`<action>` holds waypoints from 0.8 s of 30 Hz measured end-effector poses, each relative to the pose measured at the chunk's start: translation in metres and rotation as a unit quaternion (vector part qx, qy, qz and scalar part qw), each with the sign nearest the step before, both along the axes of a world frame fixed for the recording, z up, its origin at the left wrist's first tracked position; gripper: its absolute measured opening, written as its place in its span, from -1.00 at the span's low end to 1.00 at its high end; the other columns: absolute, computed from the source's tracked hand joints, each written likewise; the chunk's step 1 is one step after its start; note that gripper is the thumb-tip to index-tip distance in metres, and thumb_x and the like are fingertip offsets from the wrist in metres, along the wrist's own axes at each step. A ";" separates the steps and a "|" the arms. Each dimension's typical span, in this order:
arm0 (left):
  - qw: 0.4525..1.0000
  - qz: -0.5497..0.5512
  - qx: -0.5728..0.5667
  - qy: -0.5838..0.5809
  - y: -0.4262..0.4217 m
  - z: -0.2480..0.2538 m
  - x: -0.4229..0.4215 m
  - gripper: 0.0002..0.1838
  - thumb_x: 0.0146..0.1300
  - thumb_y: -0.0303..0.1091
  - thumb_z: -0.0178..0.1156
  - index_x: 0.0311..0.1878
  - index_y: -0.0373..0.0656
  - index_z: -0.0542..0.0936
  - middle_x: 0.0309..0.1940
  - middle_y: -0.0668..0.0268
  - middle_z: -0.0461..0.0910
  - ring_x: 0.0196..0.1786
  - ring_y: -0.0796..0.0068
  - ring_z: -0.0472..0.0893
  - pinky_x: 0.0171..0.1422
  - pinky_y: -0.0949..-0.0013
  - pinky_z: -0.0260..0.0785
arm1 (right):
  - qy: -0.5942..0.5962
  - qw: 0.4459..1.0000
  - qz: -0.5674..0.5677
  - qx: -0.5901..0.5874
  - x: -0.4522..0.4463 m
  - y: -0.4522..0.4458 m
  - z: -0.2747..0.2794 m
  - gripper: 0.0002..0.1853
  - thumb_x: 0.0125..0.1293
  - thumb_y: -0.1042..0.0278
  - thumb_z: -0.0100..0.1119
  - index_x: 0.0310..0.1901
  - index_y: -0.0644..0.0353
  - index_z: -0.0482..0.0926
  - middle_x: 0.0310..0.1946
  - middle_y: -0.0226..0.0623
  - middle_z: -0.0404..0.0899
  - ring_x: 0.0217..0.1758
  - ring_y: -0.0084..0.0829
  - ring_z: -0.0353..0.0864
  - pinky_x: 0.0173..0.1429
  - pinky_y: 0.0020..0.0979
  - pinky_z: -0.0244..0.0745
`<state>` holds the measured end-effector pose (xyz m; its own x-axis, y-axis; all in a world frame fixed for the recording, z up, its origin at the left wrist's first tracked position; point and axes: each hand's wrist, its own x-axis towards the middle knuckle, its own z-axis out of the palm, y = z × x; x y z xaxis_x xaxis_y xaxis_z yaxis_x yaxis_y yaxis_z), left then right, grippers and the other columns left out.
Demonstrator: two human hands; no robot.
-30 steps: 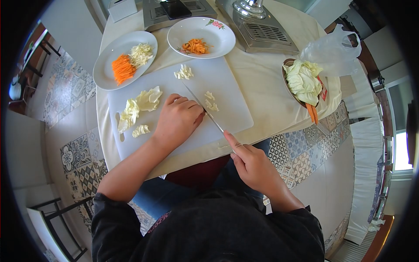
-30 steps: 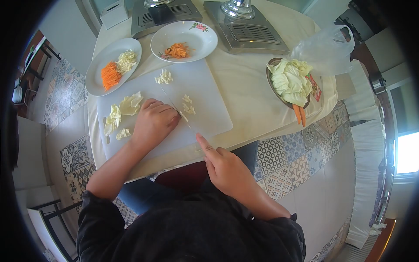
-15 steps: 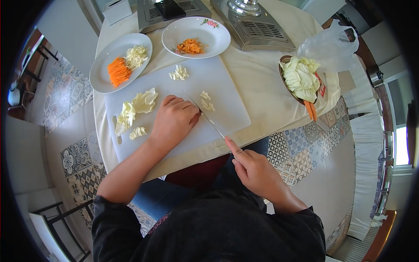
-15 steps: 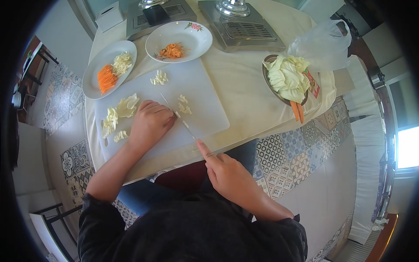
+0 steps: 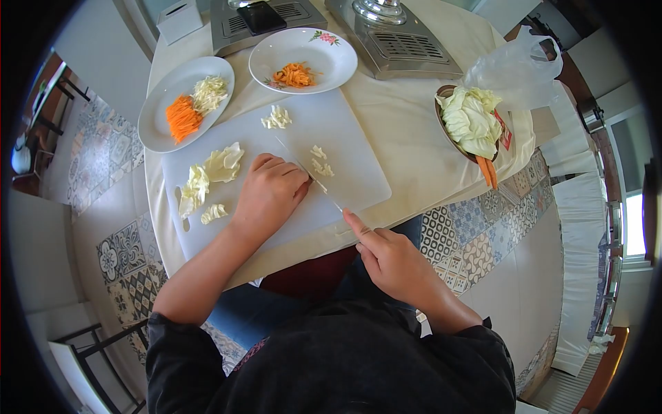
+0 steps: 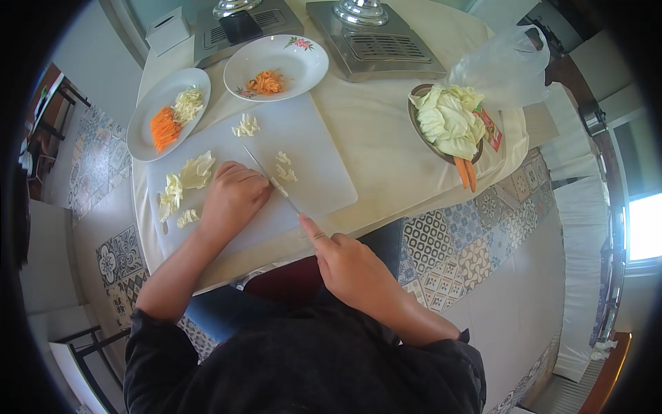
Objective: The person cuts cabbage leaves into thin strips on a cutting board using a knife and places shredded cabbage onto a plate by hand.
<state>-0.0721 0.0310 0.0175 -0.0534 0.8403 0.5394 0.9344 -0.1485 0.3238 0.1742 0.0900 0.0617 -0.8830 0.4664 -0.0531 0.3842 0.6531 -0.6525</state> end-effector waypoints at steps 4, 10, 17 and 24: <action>1.000 0.000 -0.002 0.003 0.000 0.000 0.000 -0.87 -0.03 -0.49 0.39 -0.48 -0.15 0.58 -0.50 0.30 0.61 -0.34 0.25 0.62 0.03 0.20 0.45 | 0.001 1.000 0.001 -0.007 -0.001 0.002 -0.002 -0.37 0.40 0.49 0.07 0.51 0.12 0.29 -0.42 0.07 0.54 -0.34 0.09 0.61 -0.18 -0.02 0.52; 1.000 -0.004 0.010 -0.003 0.000 0.001 0.001 -0.87 -0.03 -0.50 0.38 -0.49 -0.15 0.58 -0.51 0.30 0.61 -0.34 0.26 0.62 0.03 0.20 0.45 | 0.001 1.000 -0.015 -0.001 -0.005 -0.004 -0.005 -0.39 0.40 0.48 0.06 0.49 0.13 0.31 -0.43 0.09 0.55 -0.35 0.10 0.60 -0.19 -0.01 0.53; 1.000 0.007 -0.013 0.014 -0.002 0.003 -0.002 -0.90 -0.02 -0.46 0.38 -0.48 -0.12 0.61 -0.51 0.33 0.62 -0.34 0.28 0.62 0.03 0.21 0.43 | 0.024 0.999 -0.012 0.026 -0.013 -0.002 -0.017 -0.39 0.39 0.48 0.08 0.49 0.08 0.34 -0.43 0.07 0.54 -0.37 0.09 0.60 -0.21 0.00 0.52; 0.999 0.017 -0.007 0.026 -0.003 0.001 -0.002 -0.91 -0.03 -0.44 0.40 -0.46 -0.08 0.65 -0.49 0.37 0.65 -0.34 0.33 0.63 0.02 0.23 0.43 | 0.022 0.999 -0.016 0.034 -0.006 -0.004 -0.016 -0.37 0.38 0.47 0.12 0.49 0.03 0.34 -0.43 0.02 0.53 -0.36 0.06 0.60 -0.21 -0.03 0.52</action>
<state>-0.0739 0.0283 0.0186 -0.0541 0.8460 0.5304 0.9547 -0.1118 0.2757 0.1684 0.0863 0.0460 -0.8679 0.4964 0.0178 0.3784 0.6840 -0.6236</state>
